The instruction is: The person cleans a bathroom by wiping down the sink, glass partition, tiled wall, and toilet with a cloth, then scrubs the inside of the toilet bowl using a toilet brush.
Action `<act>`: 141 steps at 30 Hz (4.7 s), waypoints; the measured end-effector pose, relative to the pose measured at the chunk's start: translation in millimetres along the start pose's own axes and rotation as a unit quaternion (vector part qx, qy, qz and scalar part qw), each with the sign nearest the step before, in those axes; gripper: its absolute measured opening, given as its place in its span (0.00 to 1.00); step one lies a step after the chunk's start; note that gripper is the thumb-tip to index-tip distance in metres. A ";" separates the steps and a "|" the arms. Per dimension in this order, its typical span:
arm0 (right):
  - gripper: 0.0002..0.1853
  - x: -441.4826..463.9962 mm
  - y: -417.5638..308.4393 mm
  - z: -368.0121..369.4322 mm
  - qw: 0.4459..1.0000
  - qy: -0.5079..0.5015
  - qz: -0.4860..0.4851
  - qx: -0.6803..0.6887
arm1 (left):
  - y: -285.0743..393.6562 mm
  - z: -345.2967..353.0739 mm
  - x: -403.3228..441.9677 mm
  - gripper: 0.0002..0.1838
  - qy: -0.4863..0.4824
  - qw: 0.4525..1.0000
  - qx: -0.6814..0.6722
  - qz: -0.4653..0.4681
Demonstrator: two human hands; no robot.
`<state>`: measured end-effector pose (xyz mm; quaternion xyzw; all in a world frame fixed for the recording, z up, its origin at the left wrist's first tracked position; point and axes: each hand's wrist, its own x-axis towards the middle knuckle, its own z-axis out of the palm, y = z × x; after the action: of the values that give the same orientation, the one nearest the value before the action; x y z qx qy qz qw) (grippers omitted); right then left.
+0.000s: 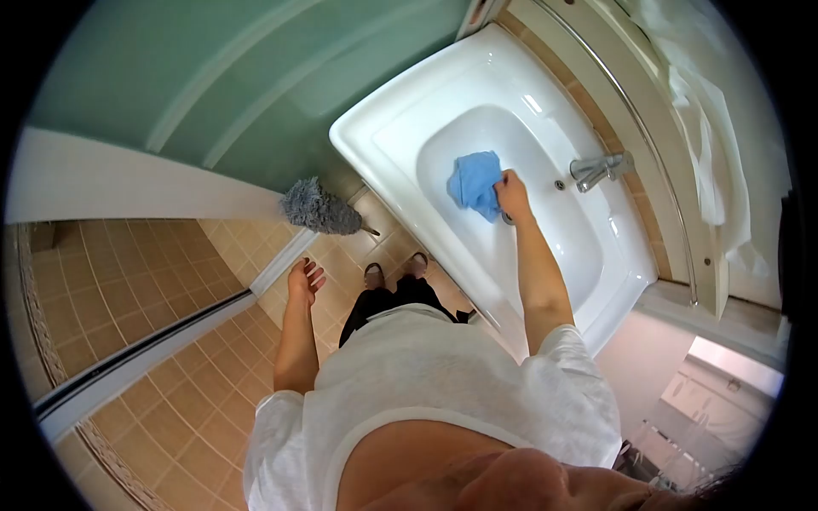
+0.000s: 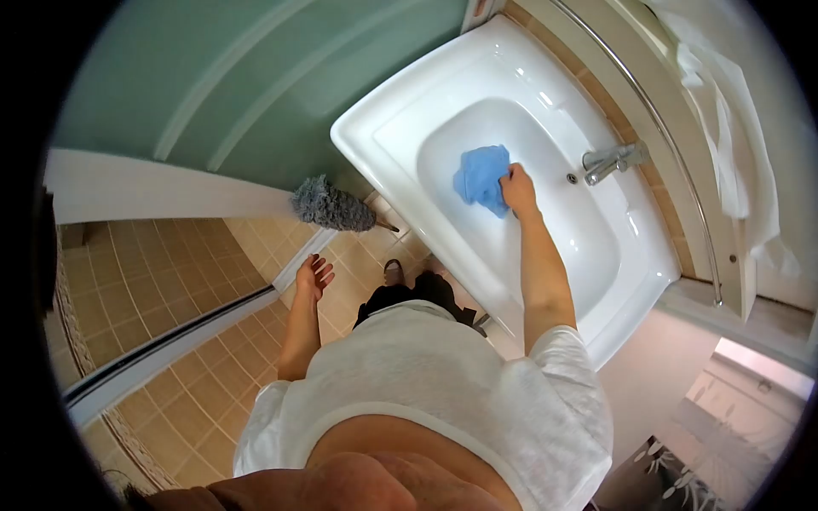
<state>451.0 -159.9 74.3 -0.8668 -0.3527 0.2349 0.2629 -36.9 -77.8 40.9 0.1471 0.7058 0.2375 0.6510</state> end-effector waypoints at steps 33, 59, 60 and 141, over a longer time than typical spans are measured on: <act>0.28 -6.8 -217.3 96.9 0.886 -0.015 -0.448 -0.118 | 157.2 195.6 -72.2 0.18 -0.109 0.604 0.285 0.737; 0.24 156.0 -156.7 0.6 0.893 0.133 -0.345 -0.256 | 157.6 238.2 -66.5 0.30 0.021 0.430 0.611 0.664; 0.26 167.9 -152.8 -22.3 0.928 0.100 -0.270 -0.238 | 158.0 239.7 -67.6 0.30 0.021 0.429 0.609 0.667; 0.23 -317.8 -24.1 -0.6 0.944 0.254 0.094 -0.191 | 77.6 240.4 -80.5 0.14 -0.397 0.267 0.501 0.721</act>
<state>235.8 -378.9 160.2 -0.9609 -0.2294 -0.0409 0.1498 201.6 -19.4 140.6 0.9686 -0.0571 0.1213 0.2096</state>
